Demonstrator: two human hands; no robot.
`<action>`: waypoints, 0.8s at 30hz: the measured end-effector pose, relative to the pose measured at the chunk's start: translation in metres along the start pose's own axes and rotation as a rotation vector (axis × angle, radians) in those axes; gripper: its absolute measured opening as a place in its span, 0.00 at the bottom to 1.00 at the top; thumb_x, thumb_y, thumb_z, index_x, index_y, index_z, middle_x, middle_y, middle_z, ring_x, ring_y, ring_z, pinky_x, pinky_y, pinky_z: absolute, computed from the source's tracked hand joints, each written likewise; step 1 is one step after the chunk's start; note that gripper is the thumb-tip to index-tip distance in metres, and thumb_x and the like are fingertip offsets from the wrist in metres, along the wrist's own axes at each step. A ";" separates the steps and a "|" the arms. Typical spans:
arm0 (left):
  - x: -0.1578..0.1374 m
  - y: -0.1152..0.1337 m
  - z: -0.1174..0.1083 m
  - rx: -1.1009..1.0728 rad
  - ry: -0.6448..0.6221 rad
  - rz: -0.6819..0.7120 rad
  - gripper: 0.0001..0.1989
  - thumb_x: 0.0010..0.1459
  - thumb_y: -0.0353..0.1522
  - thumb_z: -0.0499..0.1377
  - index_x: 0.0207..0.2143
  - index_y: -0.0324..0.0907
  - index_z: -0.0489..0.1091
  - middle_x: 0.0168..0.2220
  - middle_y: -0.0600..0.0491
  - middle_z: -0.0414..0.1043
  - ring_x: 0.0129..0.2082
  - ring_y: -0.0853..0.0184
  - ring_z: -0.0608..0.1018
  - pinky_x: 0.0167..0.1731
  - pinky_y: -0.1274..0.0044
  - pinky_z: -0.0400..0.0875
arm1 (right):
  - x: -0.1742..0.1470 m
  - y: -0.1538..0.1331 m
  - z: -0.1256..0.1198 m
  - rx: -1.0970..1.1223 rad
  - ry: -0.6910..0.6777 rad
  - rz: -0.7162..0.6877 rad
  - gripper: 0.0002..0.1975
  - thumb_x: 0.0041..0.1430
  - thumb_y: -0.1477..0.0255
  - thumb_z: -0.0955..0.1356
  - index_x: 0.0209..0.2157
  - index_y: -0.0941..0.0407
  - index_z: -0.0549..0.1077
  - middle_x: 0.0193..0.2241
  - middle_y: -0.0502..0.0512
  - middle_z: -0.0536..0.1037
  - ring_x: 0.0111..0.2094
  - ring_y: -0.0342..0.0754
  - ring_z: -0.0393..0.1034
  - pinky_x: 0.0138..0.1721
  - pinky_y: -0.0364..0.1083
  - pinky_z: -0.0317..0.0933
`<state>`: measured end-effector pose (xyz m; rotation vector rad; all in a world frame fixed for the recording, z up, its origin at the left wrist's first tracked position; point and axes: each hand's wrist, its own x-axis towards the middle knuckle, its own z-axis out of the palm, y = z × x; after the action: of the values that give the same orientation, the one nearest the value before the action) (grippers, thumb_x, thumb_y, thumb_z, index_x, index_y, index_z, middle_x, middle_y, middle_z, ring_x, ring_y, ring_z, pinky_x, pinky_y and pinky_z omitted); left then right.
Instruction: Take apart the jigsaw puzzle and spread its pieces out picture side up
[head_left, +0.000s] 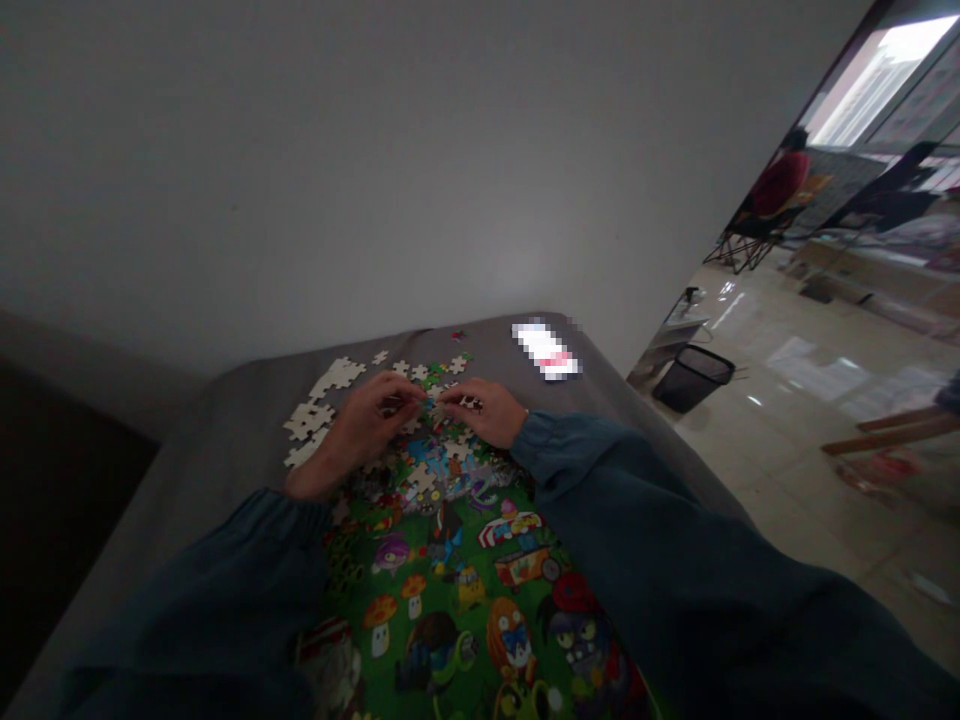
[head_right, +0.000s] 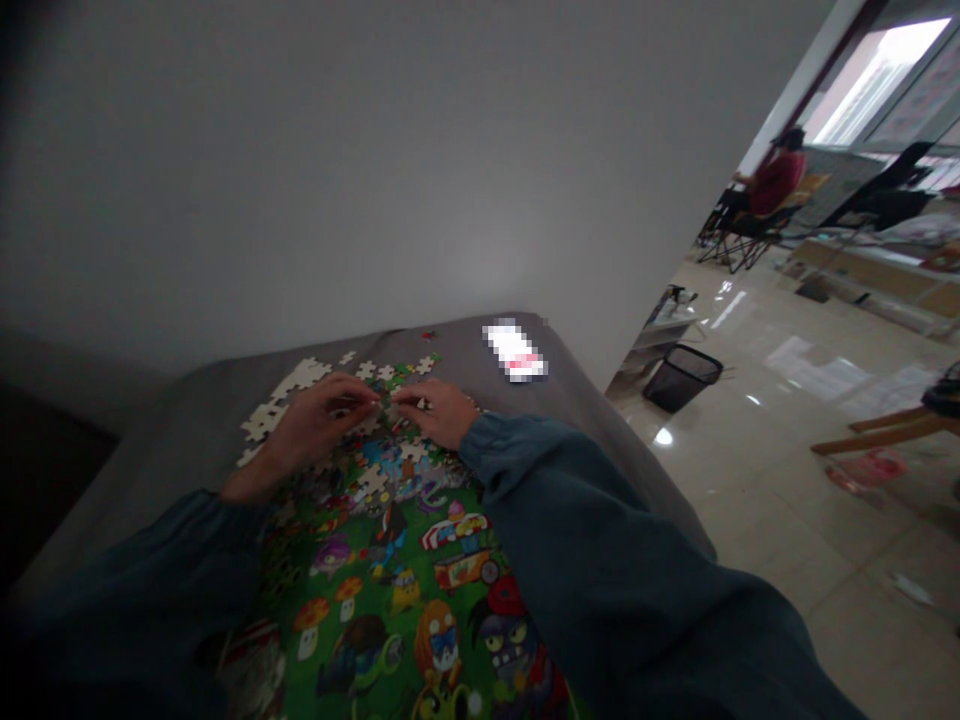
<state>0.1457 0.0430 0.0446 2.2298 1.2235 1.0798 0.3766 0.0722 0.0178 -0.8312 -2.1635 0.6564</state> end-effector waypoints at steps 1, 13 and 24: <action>0.001 -0.001 -0.002 0.032 -0.008 -0.006 0.17 0.62 0.49 0.59 0.38 0.45 0.76 0.40 0.49 0.74 0.40 0.62 0.79 0.43 0.67 0.80 | 0.001 0.001 -0.001 -0.042 0.021 0.012 0.10 0.66 0.72 0.70 0.47 0.54 0.80 0.44 0.56 0.83 0.45 0.49 0.75 0.49 0.51 0.66; -0.023 -0.019 -0.073 0.330 -0.163 -0.243 0.32 0.60 0.59 0.52 0.51 0.46 0.75 0.51 0.44 0.78 0.49 0.51 0.79 0.47 0.62 0.76 | -0.010 -0.005 -0.045 -0.578 -0.147 0.372 0.36 0.61 0.43 0.67 0.58 0.57 0.74 0.55 0.71 0.74 0.56 0.67 0.68 0.56 0.65 0.63; -0.085 -0.026 -0.071 0.404 -0.315 -0.343 0.50 0.40 0.60 0.68 0.63 0.48 0.68 0.64 0.40 0.64 0.63 0.41 0.68 0.59 0.56 0.68 | -0.019 -0.001 -0.038 -0.570 -0.283 0.342 0.35 0.56 0.46 0.72 0.55 0.57 0.75 0.54 0.70 0.72 0.53 0.70 0.69 0.52 0.64 0.66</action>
<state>0.0490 -0.0160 0.0351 2.2323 1.7072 0.3578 0.4157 0.0651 0.0337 -1.5085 -2.5354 0.3245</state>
